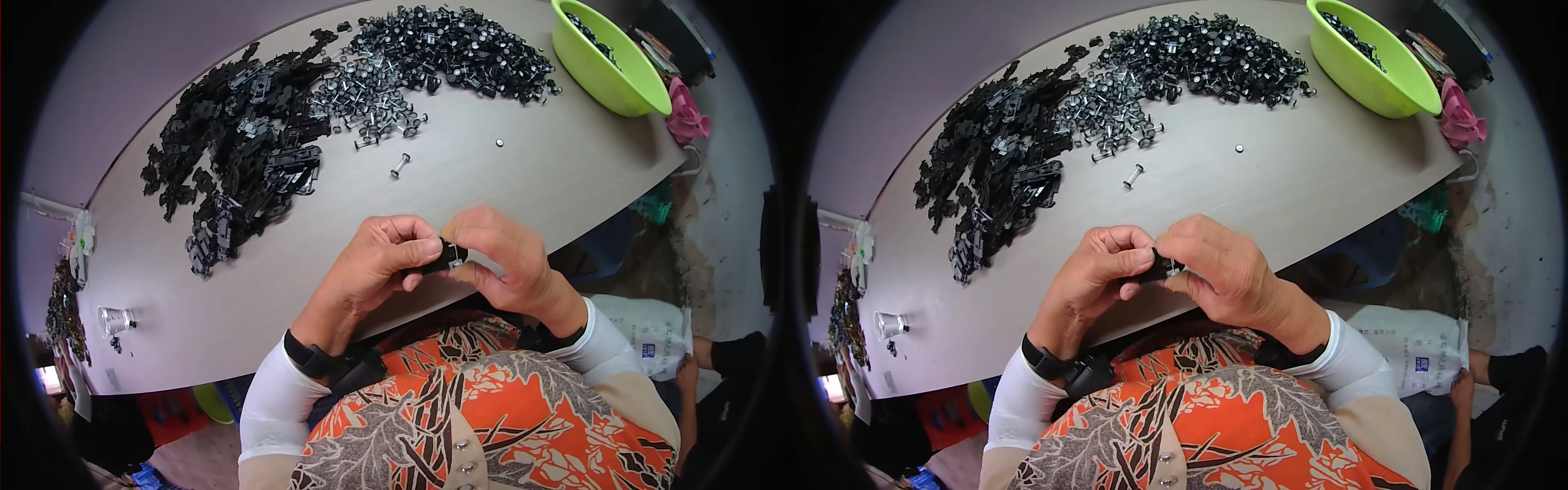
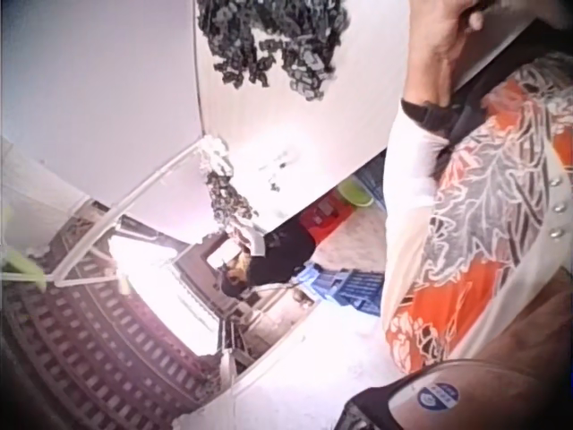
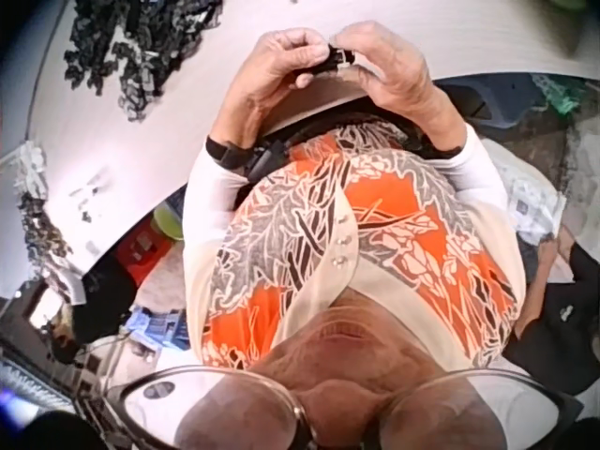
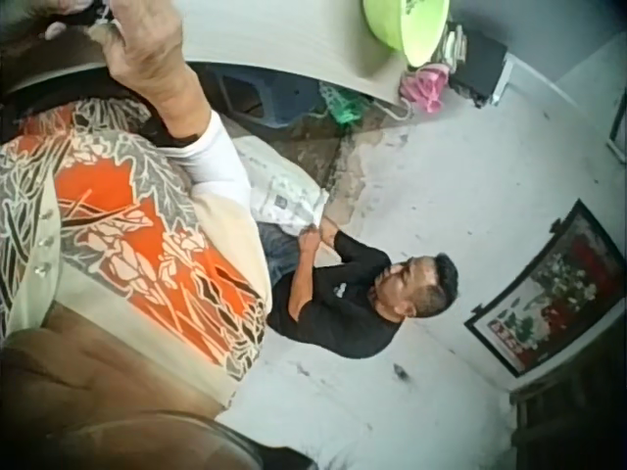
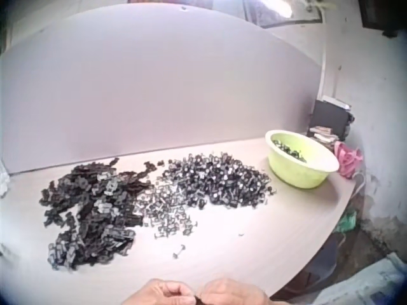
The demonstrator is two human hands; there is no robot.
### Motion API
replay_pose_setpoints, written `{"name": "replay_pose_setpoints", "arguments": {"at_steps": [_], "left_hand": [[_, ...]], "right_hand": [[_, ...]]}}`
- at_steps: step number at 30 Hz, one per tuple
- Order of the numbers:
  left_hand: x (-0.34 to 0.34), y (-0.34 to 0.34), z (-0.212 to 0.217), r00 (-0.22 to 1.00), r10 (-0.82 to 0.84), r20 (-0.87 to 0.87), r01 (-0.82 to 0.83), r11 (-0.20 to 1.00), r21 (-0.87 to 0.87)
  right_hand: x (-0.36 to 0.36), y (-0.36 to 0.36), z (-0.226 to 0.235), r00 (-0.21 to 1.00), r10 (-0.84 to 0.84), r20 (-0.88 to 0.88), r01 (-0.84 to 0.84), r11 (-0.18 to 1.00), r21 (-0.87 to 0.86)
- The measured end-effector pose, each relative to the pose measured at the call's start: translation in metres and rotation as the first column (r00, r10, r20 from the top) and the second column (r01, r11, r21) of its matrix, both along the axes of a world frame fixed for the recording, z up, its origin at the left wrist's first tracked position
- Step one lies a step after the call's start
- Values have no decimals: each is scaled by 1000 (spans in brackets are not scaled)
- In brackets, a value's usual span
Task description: The person repeatedly picks up small black plastic components and metal fasteners from a table. They insert the fasteners into the plastic parts by hand and place the assembled units back onto the table. The process is continuous and repetitive throughout the clip.
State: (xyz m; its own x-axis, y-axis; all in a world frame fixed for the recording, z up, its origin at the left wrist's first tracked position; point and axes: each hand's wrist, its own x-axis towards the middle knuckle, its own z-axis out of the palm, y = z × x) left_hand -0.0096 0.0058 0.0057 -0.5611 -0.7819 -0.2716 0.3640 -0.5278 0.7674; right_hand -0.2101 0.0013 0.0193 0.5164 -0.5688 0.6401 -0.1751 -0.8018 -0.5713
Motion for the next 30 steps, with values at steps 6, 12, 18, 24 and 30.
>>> {"name": "replay_pose_setpoints", "arguments": {"at_steps": [6, 12, 18, 24, 30], "left_hand": [[2, 5, 3, 993, -38, -112, 40, 999, 10], [8, 7, 0, 995, 97, -17, -97, 995, -22], [42, 29, 22, 881, 182, 436, -94, 972, -215], [110, 94, 34, 767, 312, 561, -201, 947, -251], [150, 195, 18, 669, 555, 494, -534, 822, -200]], "right_hand": [[0, 5, 1, 998, 14, 54, -11, 999, -42], [18, -2, 3, 999, 29, -27, -30, 999, -31], [24, -43, 19, 975, 82, -207, -31, 971, 237], [41, -97, 1, 908, -109, -405, 123, 992, 8], [48, -98, -22, 897, -55, -439, 78, 996, 35]]}}
